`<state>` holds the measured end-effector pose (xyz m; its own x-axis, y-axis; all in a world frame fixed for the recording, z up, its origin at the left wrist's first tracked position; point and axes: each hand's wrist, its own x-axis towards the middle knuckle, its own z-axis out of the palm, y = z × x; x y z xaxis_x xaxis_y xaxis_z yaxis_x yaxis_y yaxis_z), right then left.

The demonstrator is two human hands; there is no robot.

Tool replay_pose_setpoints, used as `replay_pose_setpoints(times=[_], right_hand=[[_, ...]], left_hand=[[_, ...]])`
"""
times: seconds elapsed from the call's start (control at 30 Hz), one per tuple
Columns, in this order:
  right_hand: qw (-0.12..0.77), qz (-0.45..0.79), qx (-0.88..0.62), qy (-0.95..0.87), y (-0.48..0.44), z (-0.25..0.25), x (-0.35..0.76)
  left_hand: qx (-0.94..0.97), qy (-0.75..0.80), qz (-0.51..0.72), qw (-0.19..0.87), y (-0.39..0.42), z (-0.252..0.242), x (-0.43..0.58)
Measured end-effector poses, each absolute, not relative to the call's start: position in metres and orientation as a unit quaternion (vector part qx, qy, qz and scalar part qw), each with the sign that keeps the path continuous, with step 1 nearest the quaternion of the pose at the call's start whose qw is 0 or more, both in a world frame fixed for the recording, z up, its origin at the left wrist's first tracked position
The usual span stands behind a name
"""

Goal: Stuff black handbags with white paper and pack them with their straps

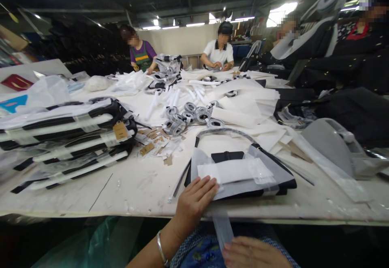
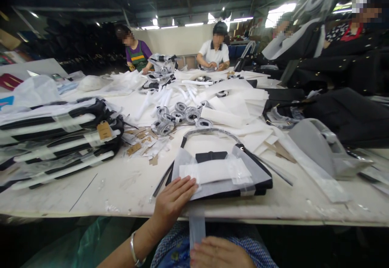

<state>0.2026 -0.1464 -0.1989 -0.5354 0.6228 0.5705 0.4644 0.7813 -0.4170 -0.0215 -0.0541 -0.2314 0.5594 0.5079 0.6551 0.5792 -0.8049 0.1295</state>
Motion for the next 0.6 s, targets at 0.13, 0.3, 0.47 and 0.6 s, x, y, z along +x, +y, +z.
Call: replay_pose_setpoints(times=[0.13, 0.3, 0.47, 0.6], right_hand=[[0.371, 0.091, -0.298, -0.875, -0.122, -0.156, 0.203], [0.362, 0.064, -0.272, -0.889, -0.081, -0.121, 0.194], [0.327, 0.068, -0.339, -0.879, -0.028, -0.127, 0.183], [0.291, 0.102, -0.422, -0.852, 0.001, -0.150, 0.179]], left_hand=[[-0.884, -0.307, -0.350, 0.045, -0.055, -0.231, -0.023], [-0.884, -0.313, -0.346, 0.040, -0.056, -0.232, -0.023], [-0.853, -0.345, -0.389, 0.045, -0.061, -0.235, -0.017], [-0.834, -0.361, -0.417, 0.016, -0.066, -0.232, -0.015]])
